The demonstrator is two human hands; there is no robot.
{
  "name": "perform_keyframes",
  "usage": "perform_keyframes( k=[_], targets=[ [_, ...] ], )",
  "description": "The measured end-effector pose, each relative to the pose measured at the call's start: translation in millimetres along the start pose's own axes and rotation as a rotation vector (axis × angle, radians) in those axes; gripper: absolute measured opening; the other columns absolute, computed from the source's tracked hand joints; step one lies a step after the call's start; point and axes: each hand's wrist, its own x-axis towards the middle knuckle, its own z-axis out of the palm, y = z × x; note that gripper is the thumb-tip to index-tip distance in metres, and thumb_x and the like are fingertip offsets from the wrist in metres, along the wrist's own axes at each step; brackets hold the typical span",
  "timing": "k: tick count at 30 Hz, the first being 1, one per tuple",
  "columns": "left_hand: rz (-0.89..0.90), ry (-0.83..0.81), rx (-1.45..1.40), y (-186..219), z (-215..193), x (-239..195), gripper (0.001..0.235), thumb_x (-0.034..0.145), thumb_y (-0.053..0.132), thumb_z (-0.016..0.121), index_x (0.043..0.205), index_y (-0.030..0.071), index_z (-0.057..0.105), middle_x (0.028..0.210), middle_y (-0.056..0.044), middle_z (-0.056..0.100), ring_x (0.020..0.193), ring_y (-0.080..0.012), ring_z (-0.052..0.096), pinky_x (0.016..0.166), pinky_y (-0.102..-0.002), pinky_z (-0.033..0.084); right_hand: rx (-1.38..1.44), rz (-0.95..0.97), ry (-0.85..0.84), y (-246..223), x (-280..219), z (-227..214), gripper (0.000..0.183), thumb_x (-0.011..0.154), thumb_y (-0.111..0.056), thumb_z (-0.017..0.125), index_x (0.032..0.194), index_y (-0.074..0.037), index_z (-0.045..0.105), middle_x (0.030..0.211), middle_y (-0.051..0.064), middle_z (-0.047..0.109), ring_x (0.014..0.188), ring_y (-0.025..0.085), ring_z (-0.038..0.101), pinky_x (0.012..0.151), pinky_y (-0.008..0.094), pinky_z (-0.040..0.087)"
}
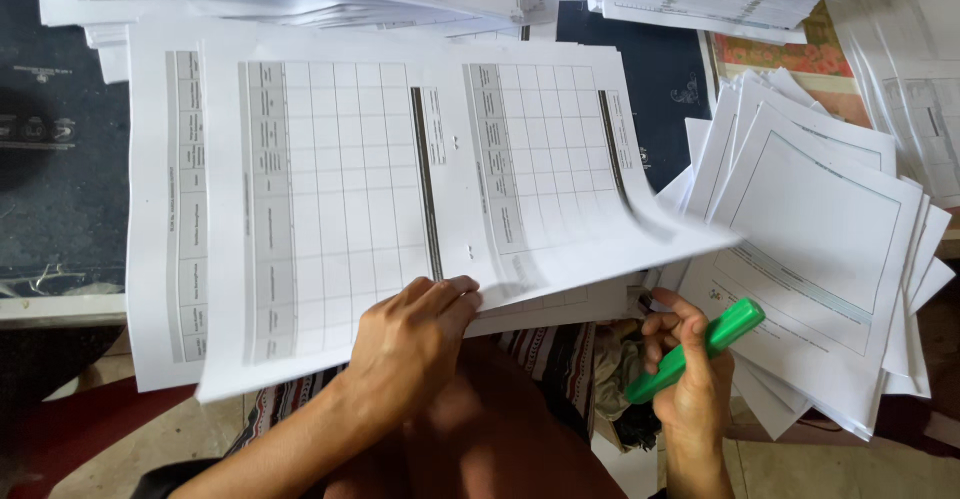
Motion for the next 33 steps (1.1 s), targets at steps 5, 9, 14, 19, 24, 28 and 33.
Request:
perform_keyframes(
  k=[5, 9, 14, 19, 24, 28, 33],
  targets=[
    [0.302, 0.509, 0.127, 21.9, -15.8, -3.2, 0.016, 0.087, -0.004, 0.052, 0.09, 0.005, 0.065, 0.094, -0.004, 0.064, 0.067, -0.0158, 0.055, 0.051, -0.026, 0.042, 0.065, -0.12, -0.052, -4.2, -10.6, 6.1, 0.062, 0.084, -0.057, 0.055, 0.108, 0.0, 0.058, 0.069, 0.007, 0.055, 0.047, 0.011, 0.044, 0.037, 0.022, 0.03],
    [0.014, 0.092, -0.044, -7.4, 37.0, -5.7, 0.01, 0.074, 0.017, 0.066, 0.074, 0.012, 0.058, 0.08, 0.001, 0.063, 0.063, -0.0249, 0.053, 0.046, -0.039, 0.046, 0.235, 0.024, 0.137, 20.6, -1.9, -2.1, 0.05, 0.073, -0.052, 0.069, 0.066, -0.015, 0.036, 0.058, -0.002, 0.028, 0.042, 0.015, 0.039, 0.036, 0.028, 0.032],
    [-0.08, -0.248, -0.078, -13.2, 26.8, 6.0, 0.018, 0.075, 0.024, 0.07, 0.09, 0.016, 0.065, 0.101, 0.004, 0.062, 0.08, -0.0247, 0.056, 0.06, -0.04, 0.053, 0.204, 0.081, 0.02, 13.0, -5.3, 11.8, 0.039, 0.085, -0.043, 0.061, 0.067, -0.013, 0.042, 0.06, 0.002, 0.045, 0.043, 0.016, 0.044, 0.037, 0.026, 0.03],
    [-0.125, -0.468, -0.204, -24.1, 3.9, 31.6, 0.03, 0.063, 0.036, 0.079, 0.086, 0.02, 0.07, 0.098, 0.004, 0.065, 0.084, -0.0236, 0.061, 0.075, -0.037, 0.046, 0.181, 0.115, 0.023, 14.0, -6.8, 6.6, 0.044, 0.082, -0.044, 0.063, 0.06, -0.015, 0.038, 0.052, 0.002, 0.039, 0.042, 0.016, 0.043, 0.038, 0.027, 0.031],
    [-0.204, -0.472, -0.336, -18.5, -16.4, 34.9, 0.03, 0.067, 0.004, 0.048, 0.067, 0.021, 0.072, 0.085, 0.004, 0.068, 0.069, -0.0164, 0.064, 0.069, -0.028, 0.049, 0.076, 0.112, -0.06, 12.2, -18.1, -0.1, 0.04, 0.081, -0.046, 0.063, 0.068, -0.012, 0.045, 0.062, 0.015, 0.058, 0.045, 0.016, 0.047, 0.035, 0.026, 0.031],
    [0.081, 0.365, -0.019, 13.7, -61.2, 29.1, 0.013, 0.083, -0.003, 0.06, 0.079, 0.008, 0.065, 0.087, -0.003, 0.063, 0.059, -0.0181, 0.059, 0.042, -0.028, 0.043, -0.119, -0.156, -0.246, -7.2, -29.5, 5.1, 0.064, 0.083, -0.061, 0.052, 0.077, 0.001, 0.065, 0.048, 0.002, 0.045, 0.042, 0.009, 0.04, 0.044, 0.022, 0.031],
    [0.447, 0.621, 0.349, 45.3, -44.6, 14.6, 0.025, 0.09, -0.003, 0.039, 0.086, -0.001, 0.063, 0.097, -0.012, 0.059, 0.058, -0.0185, 0.046, 0.046, -0.027, 0.04, 0.138, -0.161, -0.244, -23.1, -23.0, 16.2, 0.102, 0.062, -0.08, 0.07, 0.12, 0.003, 0.053, 0.083, 0.004, 0.06, 0.048, 0.007, 0.045, 0.039, 0.018, 0.032]
  ],
)
